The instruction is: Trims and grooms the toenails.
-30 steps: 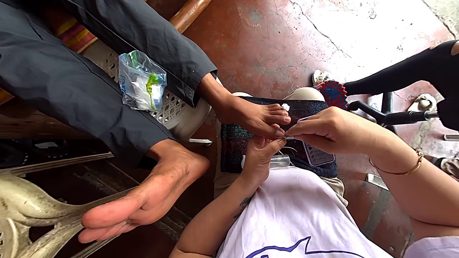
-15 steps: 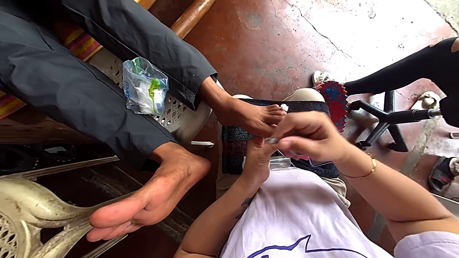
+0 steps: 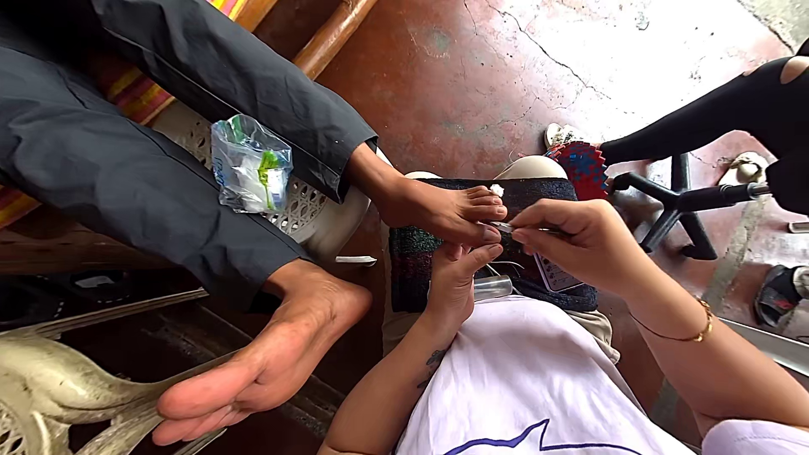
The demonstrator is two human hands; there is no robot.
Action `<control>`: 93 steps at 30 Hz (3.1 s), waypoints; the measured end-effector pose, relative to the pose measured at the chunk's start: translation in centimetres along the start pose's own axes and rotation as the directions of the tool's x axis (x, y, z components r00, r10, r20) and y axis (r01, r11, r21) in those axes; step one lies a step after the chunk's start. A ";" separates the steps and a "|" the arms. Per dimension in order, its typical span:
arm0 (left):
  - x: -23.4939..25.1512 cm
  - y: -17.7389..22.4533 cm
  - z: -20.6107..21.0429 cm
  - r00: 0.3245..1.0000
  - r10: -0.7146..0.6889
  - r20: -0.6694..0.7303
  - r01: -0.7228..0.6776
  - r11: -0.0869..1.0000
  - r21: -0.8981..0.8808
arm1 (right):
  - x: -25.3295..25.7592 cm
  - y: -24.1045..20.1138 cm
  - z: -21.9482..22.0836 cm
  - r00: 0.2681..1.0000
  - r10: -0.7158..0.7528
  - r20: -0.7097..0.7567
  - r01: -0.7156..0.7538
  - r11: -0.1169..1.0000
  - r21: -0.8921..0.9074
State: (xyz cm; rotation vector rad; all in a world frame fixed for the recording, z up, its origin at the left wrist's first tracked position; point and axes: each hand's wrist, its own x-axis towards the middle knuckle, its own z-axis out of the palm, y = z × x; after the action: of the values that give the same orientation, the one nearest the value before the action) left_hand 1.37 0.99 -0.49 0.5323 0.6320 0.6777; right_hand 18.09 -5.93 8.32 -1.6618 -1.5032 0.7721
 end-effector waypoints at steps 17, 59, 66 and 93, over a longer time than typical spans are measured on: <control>0.0 0.0 0.3 0.999 -0.011 -0.033 0.013 0.999 0.050 | -1.0 -1.8 0.4 0.994 0.110 0.028 -0.098 0.955 -0.280; 0.0 -0.3 0.2 1.000 -0.021 -0.018 0.022 0.998 0.059 | 3.2 -2.3 -2.3 0.691 0.577 0.435 -0.657 0.753 0.045; 0.0 -0.3 0.2 1.000 -0.023 -0.020 0.024 0.999 0.045 | 3.5 -2.2 -2.3 0.674 0.567 0.474 -0.684 0.721 0.110; 0.1 -0.4 0.1 1.000 -0.012 -0.008 0.012 0.999 0.052 | 3.1 -2.2 -1.7 0.742 0.535 0.404 -0.612 0.786 0.086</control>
State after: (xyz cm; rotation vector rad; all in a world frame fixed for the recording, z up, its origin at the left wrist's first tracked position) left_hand 1.60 0.77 -0.72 0.5740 0.6609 0.6533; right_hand 18.68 -3.06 11.20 -1.9072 -1.0527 1.5987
